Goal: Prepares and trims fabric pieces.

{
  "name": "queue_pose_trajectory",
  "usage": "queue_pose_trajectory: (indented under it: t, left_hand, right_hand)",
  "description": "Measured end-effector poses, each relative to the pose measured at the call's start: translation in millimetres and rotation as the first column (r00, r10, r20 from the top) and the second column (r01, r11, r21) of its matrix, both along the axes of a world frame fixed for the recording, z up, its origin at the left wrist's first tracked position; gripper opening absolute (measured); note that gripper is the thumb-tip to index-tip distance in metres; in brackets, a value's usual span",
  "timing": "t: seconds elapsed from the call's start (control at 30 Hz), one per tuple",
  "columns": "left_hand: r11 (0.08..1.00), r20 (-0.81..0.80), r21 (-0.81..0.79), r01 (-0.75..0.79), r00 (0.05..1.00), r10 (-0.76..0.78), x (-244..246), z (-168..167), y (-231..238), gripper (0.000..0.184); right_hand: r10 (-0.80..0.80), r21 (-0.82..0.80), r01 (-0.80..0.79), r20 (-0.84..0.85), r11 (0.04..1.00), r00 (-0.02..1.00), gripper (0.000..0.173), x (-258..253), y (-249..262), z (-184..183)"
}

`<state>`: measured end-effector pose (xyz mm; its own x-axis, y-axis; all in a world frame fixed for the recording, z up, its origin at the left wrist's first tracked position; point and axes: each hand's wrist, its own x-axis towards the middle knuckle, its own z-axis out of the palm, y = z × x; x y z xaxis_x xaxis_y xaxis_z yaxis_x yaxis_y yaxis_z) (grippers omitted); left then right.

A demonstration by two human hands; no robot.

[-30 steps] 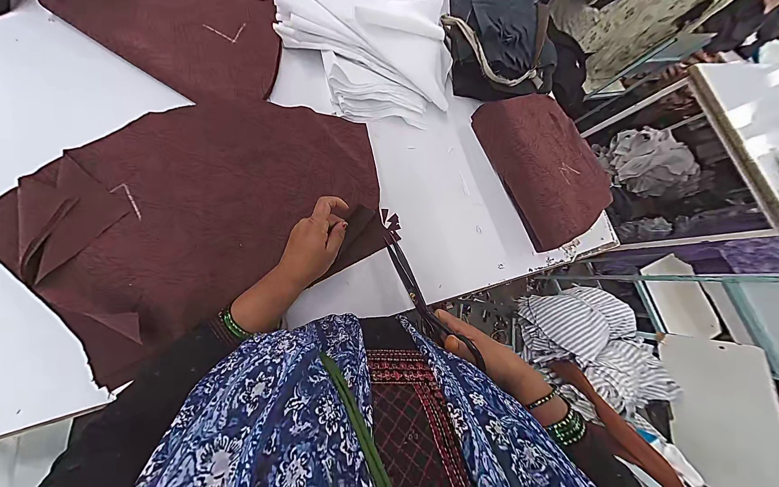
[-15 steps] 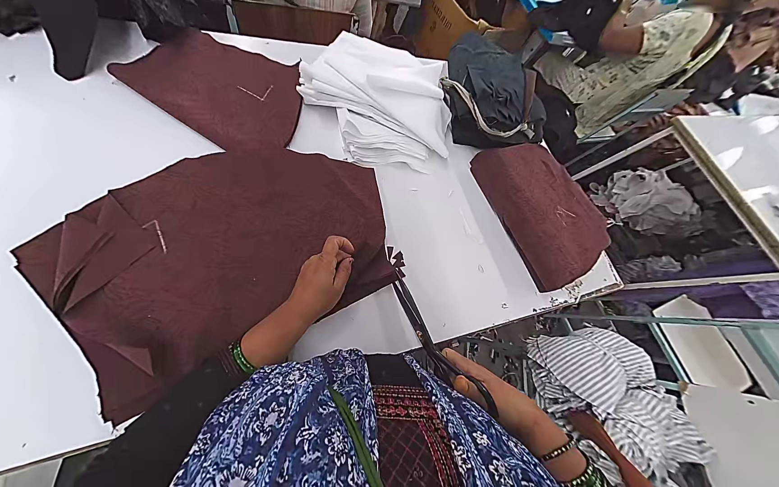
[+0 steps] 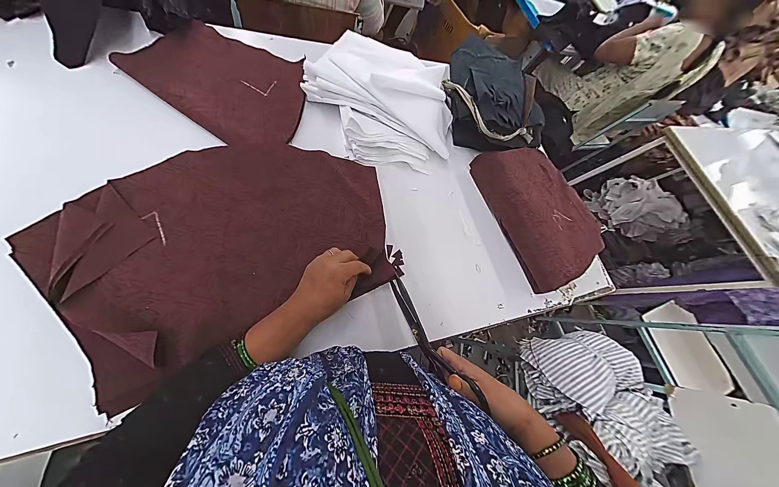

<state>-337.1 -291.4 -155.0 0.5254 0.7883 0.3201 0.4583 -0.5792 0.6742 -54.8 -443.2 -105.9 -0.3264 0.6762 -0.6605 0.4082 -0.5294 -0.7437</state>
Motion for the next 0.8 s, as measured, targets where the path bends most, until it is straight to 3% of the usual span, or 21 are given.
queue_pose_trajectory:
  t: [0.1,0.2,0.47,0.6,0.8]
  left_hand:
    - [0.998,-0.063,0.062,0.023,0.998,-0.019,4.4,-3.9,-2.3,0.024]
    - [0.999,-0.106,0.026,0.022,0.994,-0.019,6.8,-0.8,-3.8,0.021]
    - [1.000,-0.059,-0.022,-0.002,0.998,0.000,6.1,0.4,-3.2,0.021]
    - [0.999,-0.037,-0.052,-0.001,0.999,-0.001,4.5,1.8,-3.5,0.022]
    - [0.999,-0.040,-0.041,0.006,0.999,-0.008,4.1,1.3,-2.6,0.021]
  right_hand:
    - [0.041,0.001,-0.041,0.009,0.999,0.999,0.096,1.3,-2.3,2.7]
    - [0.075,0.009,-0.075,0.022,0.997,0.997,0.100,-0.4,-2.6,6.3]
    - [-0.016,-0.020,0.019,0.138,1.000,0.990,0.099,-23.5,7.1,14.4]
    - [-0.040,-0.050,0.050,0.177,0.998,0.983,0.084,-32.5,12.0,17.1]
    - [-0.118,0.028,0.115,0.178,0.993,0.977,0.070,-36.1,6.0,11.2]
